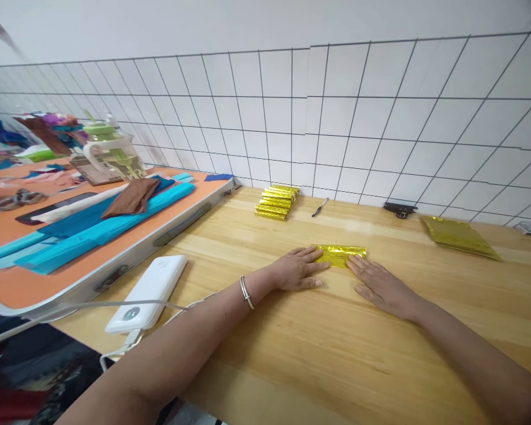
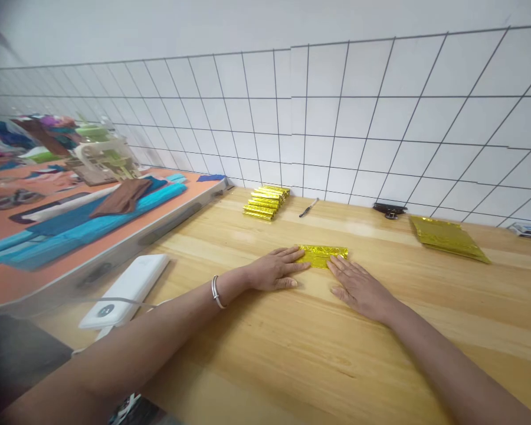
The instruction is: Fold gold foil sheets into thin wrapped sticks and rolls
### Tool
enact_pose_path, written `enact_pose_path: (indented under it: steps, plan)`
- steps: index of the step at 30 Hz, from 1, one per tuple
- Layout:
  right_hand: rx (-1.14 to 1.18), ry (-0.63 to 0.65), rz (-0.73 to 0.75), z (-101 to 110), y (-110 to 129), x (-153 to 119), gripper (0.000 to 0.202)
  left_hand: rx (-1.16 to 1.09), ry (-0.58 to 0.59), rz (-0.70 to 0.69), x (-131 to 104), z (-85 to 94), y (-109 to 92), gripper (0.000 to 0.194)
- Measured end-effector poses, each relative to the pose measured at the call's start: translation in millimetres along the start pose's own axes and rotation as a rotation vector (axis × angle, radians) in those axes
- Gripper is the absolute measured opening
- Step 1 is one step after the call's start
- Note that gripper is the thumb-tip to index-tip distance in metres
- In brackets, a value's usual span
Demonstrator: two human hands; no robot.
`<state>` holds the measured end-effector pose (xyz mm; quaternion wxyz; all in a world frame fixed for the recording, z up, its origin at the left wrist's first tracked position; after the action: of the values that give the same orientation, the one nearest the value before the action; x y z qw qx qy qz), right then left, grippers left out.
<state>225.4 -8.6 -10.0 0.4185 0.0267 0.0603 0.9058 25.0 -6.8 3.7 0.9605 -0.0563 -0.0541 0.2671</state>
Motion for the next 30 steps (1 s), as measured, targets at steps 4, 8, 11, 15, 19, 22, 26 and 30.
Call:
enact_pose_path:
  steps: [4,8,11,15,19,22,26,30]
  plan:
    - [-0.003,-0.048,-0.019,12,3,0,0.058,0.009,-0.021,0.011,1,0.0,0,0.061]
    - [-0.027,-0.175,-0.045,29,26,27,0.055,0.018,-0.03,0.012,1,1.3,-2,0.061]
    - [-0.037,-0.191,-0.077,24,39,54,0.062,0.027,-0.044,0.01,1,2.6,-3,0.06]
    - [-0.035,-0.122,-0.121,2,36,73,0.068,0.032,-0.043,0.011,1,1.9,-3,0.059]
    - [-0.037,-0.104,-0.127,-7,26,71,0.067,0.026,-0.038,0.006,2,1.6,-3,0.059]
    - [-0.039,-0.089,-0.156,-8,14,67,0.066,0.017,-0.034,0.013,2,2.1,-3,0.059]
    - [-0.044,-0.096,-0.213,-6,-7,61,0.069,0.001,-0.019,0.026,1,0.8,-2,0.059]
    - [-0.059,-0.113,-0.251,-6,-19,55,0.072,-0.036,-0.019,0.032,2,-1.4,-1,0.06]
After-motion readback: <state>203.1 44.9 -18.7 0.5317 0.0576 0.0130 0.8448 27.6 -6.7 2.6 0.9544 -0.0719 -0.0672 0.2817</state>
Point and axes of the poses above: each hand's wrist, its own x-axis towards the middle knuckle, its own z-axis out of the back of the hand, y = z × x, the point moved 7 cm from there along x, towards the middle knuckle, and after that the axes turned 5 degrees about -z, right-handed, at the moved point
